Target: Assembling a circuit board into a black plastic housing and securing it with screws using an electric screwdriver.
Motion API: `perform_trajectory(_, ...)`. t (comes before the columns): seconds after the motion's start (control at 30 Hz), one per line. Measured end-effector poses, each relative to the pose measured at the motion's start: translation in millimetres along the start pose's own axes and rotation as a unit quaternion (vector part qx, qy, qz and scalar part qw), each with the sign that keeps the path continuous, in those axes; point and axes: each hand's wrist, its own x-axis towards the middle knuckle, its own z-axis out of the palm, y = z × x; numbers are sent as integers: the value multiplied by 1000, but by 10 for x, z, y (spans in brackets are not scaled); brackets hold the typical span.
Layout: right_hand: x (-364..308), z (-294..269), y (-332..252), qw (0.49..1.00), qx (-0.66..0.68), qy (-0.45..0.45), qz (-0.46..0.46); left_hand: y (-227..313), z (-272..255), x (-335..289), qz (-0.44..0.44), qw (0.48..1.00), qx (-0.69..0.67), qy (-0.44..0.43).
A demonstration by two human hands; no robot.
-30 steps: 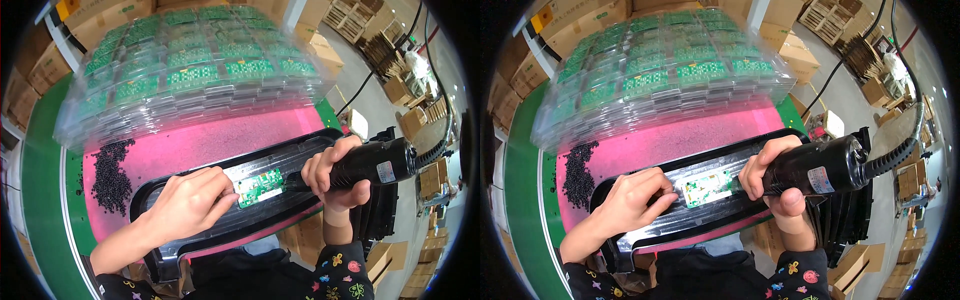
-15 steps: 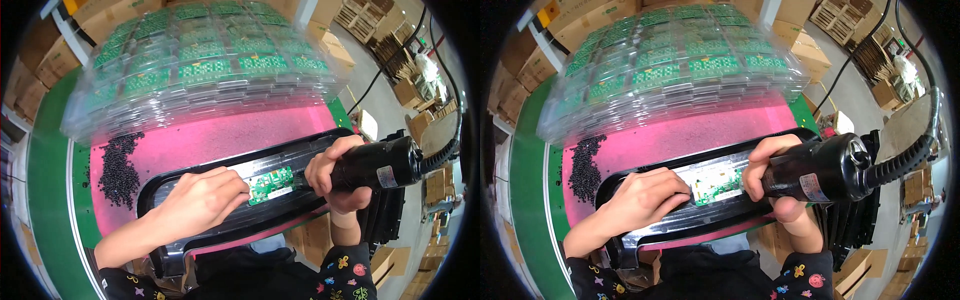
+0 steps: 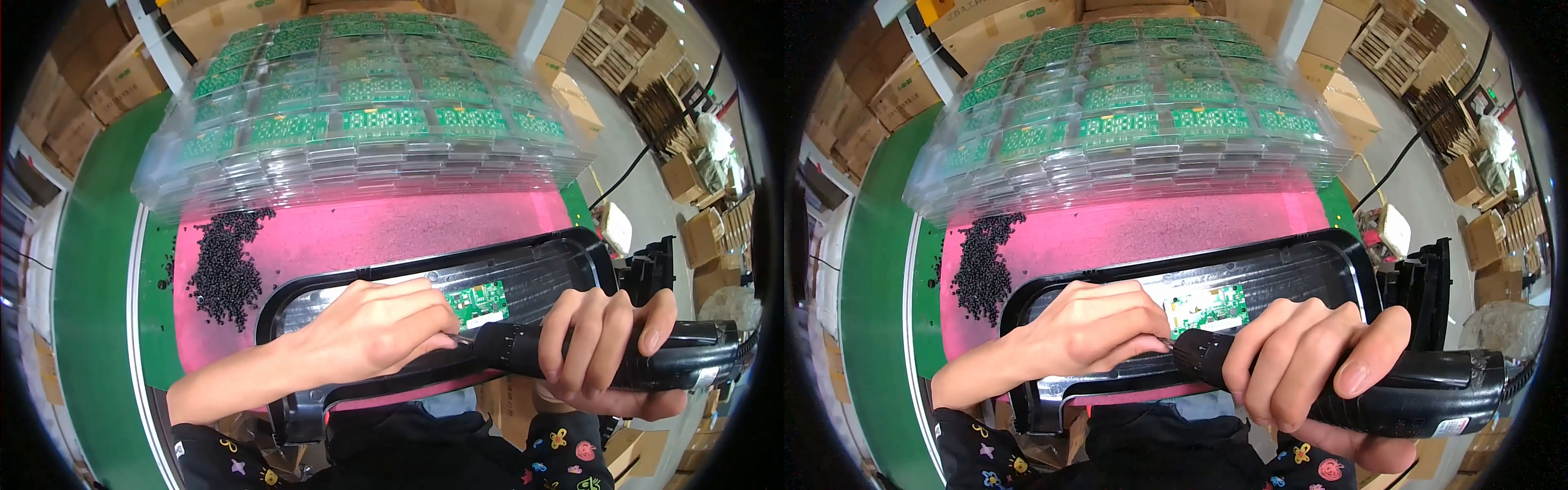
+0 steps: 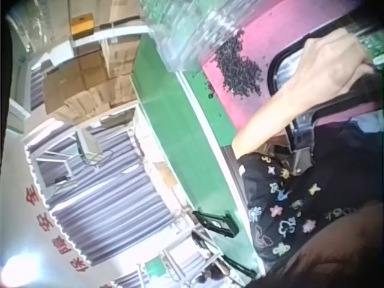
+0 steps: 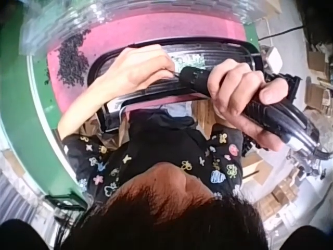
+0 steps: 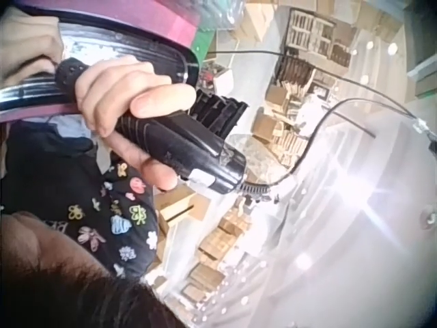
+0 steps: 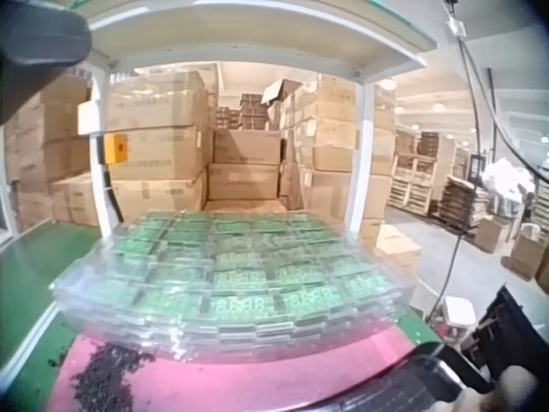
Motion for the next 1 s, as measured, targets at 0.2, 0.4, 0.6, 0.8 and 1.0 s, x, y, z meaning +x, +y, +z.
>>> perform_trajectory(0.2, 7, -49, 85, 995, -50, -10, 81, 242, -181, 153, 0, 989, 136, 52)
perform_trajectory(0.4, -166, -93, 316, 981, -92, -11, 172, 897, -557, 135, 183, 951, 238, 79)
perform_trajectory(0.6, -225, -110, 246, 970, -134, 3, 201, 1472, -865, 179, -48, 954, 292, -46)
perform_trajectory(0.8, -169, -78, 245, 949, -114, -46, 290, 1850, -1066, -9, -158, 922, 339, -96)
perform_trajectory(1.0, -127, 2, 303, 943, -132, -47, 301, 1727, -1061, -119, -62, 943, 315, -84)
